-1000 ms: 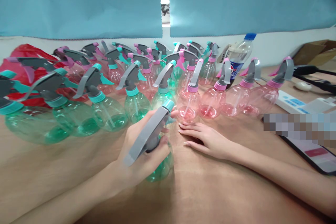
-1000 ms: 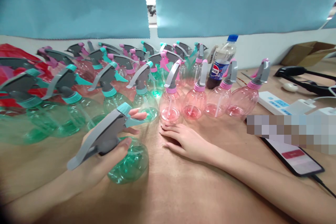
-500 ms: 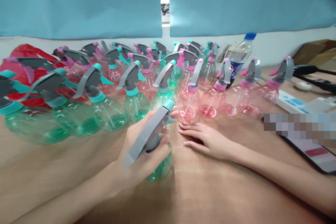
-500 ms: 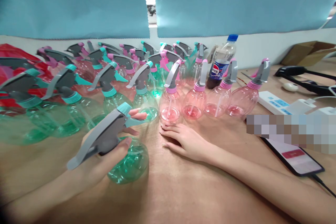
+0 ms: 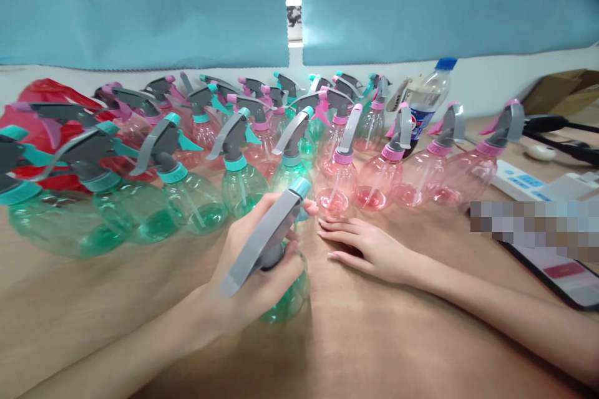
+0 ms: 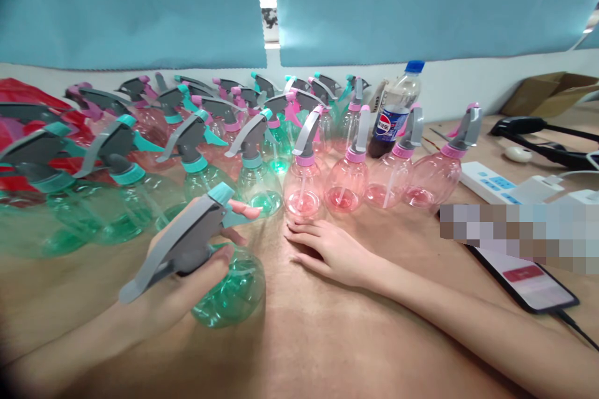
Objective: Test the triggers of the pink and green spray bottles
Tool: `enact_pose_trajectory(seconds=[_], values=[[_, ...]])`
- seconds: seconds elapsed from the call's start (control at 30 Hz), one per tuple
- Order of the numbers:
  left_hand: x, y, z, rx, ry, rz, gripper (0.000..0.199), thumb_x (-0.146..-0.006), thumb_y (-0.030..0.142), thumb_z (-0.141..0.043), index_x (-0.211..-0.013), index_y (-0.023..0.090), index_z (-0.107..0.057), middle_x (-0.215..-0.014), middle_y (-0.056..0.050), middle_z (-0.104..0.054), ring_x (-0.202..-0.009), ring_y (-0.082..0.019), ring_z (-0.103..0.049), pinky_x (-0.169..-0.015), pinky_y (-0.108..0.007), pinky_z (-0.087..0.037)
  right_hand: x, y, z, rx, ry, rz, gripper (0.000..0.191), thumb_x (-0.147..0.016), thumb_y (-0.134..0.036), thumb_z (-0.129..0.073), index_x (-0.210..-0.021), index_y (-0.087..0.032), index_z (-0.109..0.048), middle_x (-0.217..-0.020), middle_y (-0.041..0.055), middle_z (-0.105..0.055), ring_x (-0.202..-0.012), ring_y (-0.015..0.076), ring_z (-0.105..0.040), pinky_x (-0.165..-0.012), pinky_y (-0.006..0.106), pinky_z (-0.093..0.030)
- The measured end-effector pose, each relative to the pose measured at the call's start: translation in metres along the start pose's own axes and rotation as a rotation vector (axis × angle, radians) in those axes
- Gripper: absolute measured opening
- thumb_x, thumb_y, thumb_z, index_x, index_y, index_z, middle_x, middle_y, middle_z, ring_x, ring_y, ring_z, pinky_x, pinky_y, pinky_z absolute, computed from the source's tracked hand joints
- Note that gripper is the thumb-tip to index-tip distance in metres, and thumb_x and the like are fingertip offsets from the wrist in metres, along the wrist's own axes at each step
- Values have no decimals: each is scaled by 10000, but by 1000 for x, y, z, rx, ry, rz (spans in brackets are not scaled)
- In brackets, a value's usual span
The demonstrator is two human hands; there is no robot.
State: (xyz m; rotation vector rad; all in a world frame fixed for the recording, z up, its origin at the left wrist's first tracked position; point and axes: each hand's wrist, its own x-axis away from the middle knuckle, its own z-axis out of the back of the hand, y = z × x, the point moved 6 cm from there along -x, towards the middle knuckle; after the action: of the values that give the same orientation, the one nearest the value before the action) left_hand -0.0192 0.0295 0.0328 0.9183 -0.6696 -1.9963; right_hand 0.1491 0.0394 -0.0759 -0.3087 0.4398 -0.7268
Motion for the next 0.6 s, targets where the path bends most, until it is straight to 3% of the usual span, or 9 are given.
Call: enact_pose_trajectory(seconds=[0.2,0.4,0.6], values=[[0,-3,-2,123,-35,35,254,-716,182,-505,-963,242,-494,-535,106,-323,-386,-89,-284,-428,-230,-346,0,1,-1,15,-8,-10,434,-977,-394,-473,-1341,-168,-542,-1405,107,-546,-1292,242,-505,-1066,438,-432],[0,-1,3,83,-24,19,214,-710,166,-518,-916,224,-525,-590,77,-441,-407,-89,-328,-437,-230,-351,1,2,-2,16,-10,-3,441,-975,-400,-476,-1341,-163,-542,-1405,112,-544,-1301,243,-497,-1072,439,-426],[2,-3,4,86,-38,49,173,-706,156,-520,-864,226,-520,-484,105,-336,-361,-85,-303,-402,-220,-286,0,1,0,-12,7,1,432,-966,-394,-494,-1341,-184,-544,-1391,120,-556,-1291,258,-508,-1054,460,-441]])
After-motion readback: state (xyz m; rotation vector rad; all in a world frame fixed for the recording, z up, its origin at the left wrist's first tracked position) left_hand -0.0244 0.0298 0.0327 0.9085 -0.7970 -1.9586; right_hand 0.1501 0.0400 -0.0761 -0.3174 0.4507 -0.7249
